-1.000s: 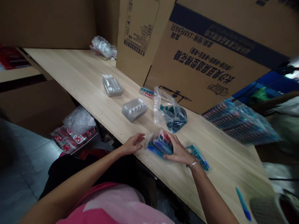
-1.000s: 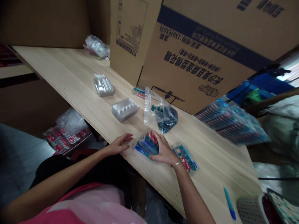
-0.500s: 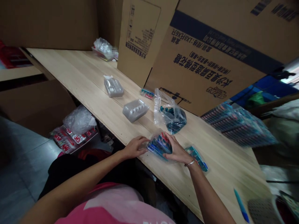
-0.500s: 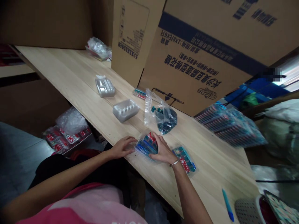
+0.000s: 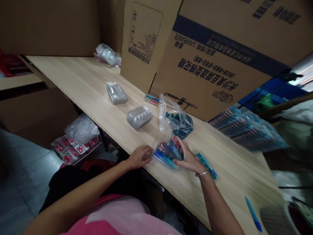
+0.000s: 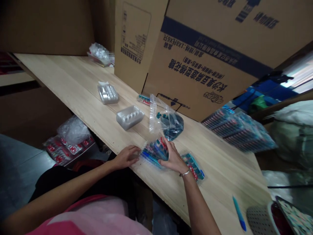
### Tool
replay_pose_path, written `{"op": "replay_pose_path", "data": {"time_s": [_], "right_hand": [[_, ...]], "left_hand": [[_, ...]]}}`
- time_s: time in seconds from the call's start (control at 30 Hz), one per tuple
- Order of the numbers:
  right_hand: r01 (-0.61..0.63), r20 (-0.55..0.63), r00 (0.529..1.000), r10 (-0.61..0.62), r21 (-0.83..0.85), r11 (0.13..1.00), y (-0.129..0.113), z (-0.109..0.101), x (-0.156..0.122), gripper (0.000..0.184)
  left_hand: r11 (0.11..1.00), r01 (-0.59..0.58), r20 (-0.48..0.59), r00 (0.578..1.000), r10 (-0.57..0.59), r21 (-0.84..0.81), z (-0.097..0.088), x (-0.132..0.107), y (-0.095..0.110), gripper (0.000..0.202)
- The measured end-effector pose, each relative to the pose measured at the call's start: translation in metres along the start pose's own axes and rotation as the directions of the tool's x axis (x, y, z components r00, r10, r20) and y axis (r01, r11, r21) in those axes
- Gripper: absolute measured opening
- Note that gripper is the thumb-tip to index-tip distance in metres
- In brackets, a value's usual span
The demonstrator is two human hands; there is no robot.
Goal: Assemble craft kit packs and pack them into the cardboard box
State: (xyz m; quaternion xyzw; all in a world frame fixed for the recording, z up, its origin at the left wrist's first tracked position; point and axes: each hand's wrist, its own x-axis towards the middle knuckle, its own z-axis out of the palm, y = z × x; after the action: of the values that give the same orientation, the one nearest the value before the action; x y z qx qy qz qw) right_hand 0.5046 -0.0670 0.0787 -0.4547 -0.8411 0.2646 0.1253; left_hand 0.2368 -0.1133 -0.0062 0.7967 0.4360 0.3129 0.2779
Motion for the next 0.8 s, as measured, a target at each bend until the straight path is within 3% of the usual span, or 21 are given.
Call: {"op": "replay_pose_path", "data": {"time_s": [0.2,0.33,0.4,0.5,0.6,0.67,0.8], "right_hand": [[0.016,0.042,0.999,-0.014,-0.063,0.998,-0.004,0.006,0.003,0.104],[0.005,0.047,0.999,0.0,-0.106,0.994,-0.008,0.015,0.006,0.104],[0.006,0.013,1.0,-0.005,-0.081,0.997,-0.008,0.013,0.005,0.101],[-0.01,-0.106,0.994,0.004,-0.061,0.998,-0.008,0.001,-0.003,0.098],[-0.053,-0.223,0.974,0.034,-0.079,0.995,-0.008,-0.014,-0.027,0.095],[-0.108,-0.262,0.962,0.08,-0.095,0.99,-0.007,-0.018,-0.053,0.093],[-0.287,-0.271,0.93,0.249,-0.109,0.952,0.001,0.005,-0.117,0.088]], "left_hand": [[1.0,0.027,-0.026,0.999,-0.027,-0.008,0.001,-0.001,0.001,0.052],[0.999,0.014,-0.011,1.0,-0.014,-0.041,0.001,-0.002,0.0,0.043],[0.995,0.03,-0.009,0.999,-0.031,-0.091,-0.002,-0.001,0.001,0.045],[0.993,0.042,-0.04,0.998,-0.046,-0.114,-0.015,0.009,0.009,0.066],[0.993,-0.108,0.109,0.989,0.103,0.049,-0.028,0.036,0.025,0.081],[0.959,-0.234,0.281,0.942,0.184,0.158,-0.03,0.06,0.035,0.087],[0.909,-0.327,0.487,0.857,0.17,0.258,-0.018,0.096,0.045,0.086]]}}
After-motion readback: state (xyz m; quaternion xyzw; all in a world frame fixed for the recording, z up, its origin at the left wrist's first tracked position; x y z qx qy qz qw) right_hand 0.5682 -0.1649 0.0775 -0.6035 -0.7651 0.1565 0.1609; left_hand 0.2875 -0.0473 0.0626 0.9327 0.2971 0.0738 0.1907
